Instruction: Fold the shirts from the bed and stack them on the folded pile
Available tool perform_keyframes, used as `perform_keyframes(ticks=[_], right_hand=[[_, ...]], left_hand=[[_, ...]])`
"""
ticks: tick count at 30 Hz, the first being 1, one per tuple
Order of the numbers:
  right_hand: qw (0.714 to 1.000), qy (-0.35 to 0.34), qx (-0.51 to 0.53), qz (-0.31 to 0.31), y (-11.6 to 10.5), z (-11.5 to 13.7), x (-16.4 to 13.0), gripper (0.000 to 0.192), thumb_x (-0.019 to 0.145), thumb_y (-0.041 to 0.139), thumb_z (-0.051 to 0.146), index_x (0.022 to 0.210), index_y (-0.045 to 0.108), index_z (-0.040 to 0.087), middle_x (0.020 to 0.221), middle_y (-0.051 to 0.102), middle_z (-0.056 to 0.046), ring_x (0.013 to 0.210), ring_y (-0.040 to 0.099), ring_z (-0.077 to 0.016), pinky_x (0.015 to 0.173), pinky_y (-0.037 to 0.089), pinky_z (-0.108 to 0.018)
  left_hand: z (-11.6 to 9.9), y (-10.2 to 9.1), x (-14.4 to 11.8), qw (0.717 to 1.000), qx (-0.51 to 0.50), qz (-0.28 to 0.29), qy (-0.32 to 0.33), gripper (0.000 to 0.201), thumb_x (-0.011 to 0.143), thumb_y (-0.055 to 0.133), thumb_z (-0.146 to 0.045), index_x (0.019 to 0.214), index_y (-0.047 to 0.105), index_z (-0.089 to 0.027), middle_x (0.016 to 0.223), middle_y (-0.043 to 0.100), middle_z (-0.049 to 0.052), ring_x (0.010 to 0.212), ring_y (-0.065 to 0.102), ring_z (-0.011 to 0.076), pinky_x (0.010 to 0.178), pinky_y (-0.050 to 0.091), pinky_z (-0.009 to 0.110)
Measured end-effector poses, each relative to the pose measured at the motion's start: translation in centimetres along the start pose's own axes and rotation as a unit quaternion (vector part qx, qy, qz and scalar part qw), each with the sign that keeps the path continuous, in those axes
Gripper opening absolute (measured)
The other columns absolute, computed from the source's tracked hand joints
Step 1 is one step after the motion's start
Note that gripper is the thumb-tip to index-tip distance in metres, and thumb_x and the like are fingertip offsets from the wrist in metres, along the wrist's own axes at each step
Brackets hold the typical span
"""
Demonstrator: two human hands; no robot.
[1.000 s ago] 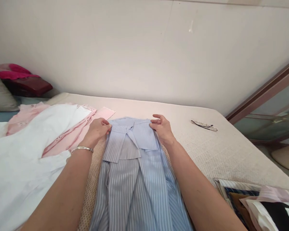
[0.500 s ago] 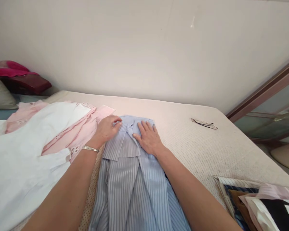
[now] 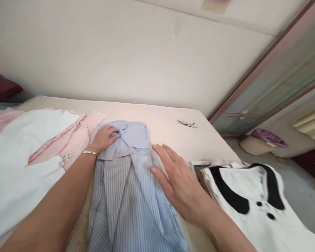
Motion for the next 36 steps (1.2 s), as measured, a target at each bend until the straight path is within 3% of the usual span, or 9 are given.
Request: perform_keyframes(ticks=[3,7,10,13,15,18,22,28,36], right_hand=[[0.992,0.086,-0.007,-0.096,-1.3,-0.6,-8.4,0.043,0.104,0.042,0.041,0.146,0.046,0.032,0.145,0.056,-0.006,0.134,0.053,-0.0268,0.108,0.046,-0.049],[0.994,0.086,-0.012,-0.070,1.5,-2.5,-10.7,0.032,0.105,0.036,0.027,0.129,0.056,0.023,0.122,0.067,-0.010,0.112,0.064,-0.0243,0.094,0.050,-0.040],[0.990,0.132,-0.046,-0.015,2.1,-3.6,-9.5,0.029,0.105,0.034,0.023,0.110,0.062,0.020,0.102,0.071,-0.009,0.091,0.068,-0.0218,0.075,0.047,-0.032],[0.983,0.169,-0.064,0.010,1.7,-3.6,-9.0,0.027,0.104,0.037,0.023,0.096,0.063,0.020,0.094,0.072,-0.008,0.086,0.069,-0.0204,0.070,0.040,-0.030],[0.983,0.171,-0.062,0.026,1.6,-2.9,-9.1,0.024,0.103,0.040,0.025,0.095,0.063,0.020,0.095,0.073,-0.008,0.089,0.069,-0.0209,0.071,0.039,-0.030],[0.982,0.155,-0.069,0.082,2.3,-1.3,-10.1,0.023,0.093,0.058,0.041,0.097,0.064,0.019,0.098,0.072,-0.010,0.092,0.069,-0.0258,0.072,0.041,-0.032],[0.977,0.124,-0.088,0.150,3.6,0.5,-11.9,0.047,0.070,0.077,0.047,0.104,0.065,0.017,0.104,0.069,-0.012,0.093,0.068,-0.0313,0.075,0.046,-0.037],[0.977,0.065,-0.127,0.158,3.6,0.6,-12.2,0.020,0.084,0.050,0.013,0.095,0.067,0.018,0.101,0.067,-0.011,0.093,0.068,-0.0251,0.072,0.044,-0.033],[0.977,-0.004,-0.110,0.182,4.4,0.8,-12.4,0.017,0.088,0.049,0.012,0.088,0.064,0.019,0.097,0.066,-0.007,0.090,0.065,-0.0216,0.070,0.040,-0.031]], left_hand=[[-0.8,-0.5,0.2,0.999,0.021,0.033,-0.019,0.034,0.094,0.054,-0.041,0.117,0.069,-0.021,0.124,0.065,0.011,0.118,0.057,0.0285,0.105,0.043,0.045],[-4.5,-3.7,-2.1,0.995,0.063,0.070,-0.014,0.038,0.090,0.053,-0.029,0.122,0.067,-0.013,0.136,0.060,0.018,0.129,0.053,0.0309,0.111,0.041,0.046],[-8.6,-7.2,-7.5,0.992,0.089,0.094,0.012,0.039,0.093,0.049,-0.027,0.127,0.064,-0.014,0.141,0.057,0.017,0.136,0.048,0.0319,0.113,0.039,0.048],[-13.2,-10.0,-15.3,0.980,0.089,0.169,0.056,0.031,0.098,0.042,-0.027,0.115,0.067,-0.021,0.128,0.064,0.012,0.125,0.056,0.0284,0.105,0.045,0.045],[-15.8,-11.0,-19.9,0.976,0.067,0.200,0.052,0.028,0.100,0.042,-0.028,0.110,0.067,-0.024,0.123,0.066,0.010,0.118,0.060,0.0255,0.099,0.048,0.041],[-18.3,-11.2,-23.7,0.984,0.045,0.173,0.008,0.025,0.102,0.040,-0.030,0.104,0.065,-0.024,0.110,0.067,0.007,0.104,0.063,0.0229,0.089,0.049,0.037],[-20.2,-9.9,-23.6,0.993,0.058,0.100,0.001,0.023,0.102,0.039,-0.027,0.093,0.060,-0.023,0.095,0.064,0.006,0.093,0.061,0.0222,0.081,0.048,0.036],[-20.3,-9.6,-22.6,0.990,0.059,0.117,0.044,0.013,0.093,0.047,-0.018,0.085,0.056,-0.023,0.088,0.061,0.005,0.088,0.058,0.0223,0.077,0.046,0.036],[-19.8,-10.5,-22.7,0.988,0.039,0.147,0.004,0.012,0.094,0.048,-0.019,0.088,0.058,-0.023,0.092,0.063,0.004,0.092,0.060,0.0220,0.077,0.045,0.034]])
Point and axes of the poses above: each hand's wrist, its own x-axis towards the middle knuckle, its own y-axis out of the palm, z = x × y, the point moved 4 cm from there along x, towards the middle knuckle
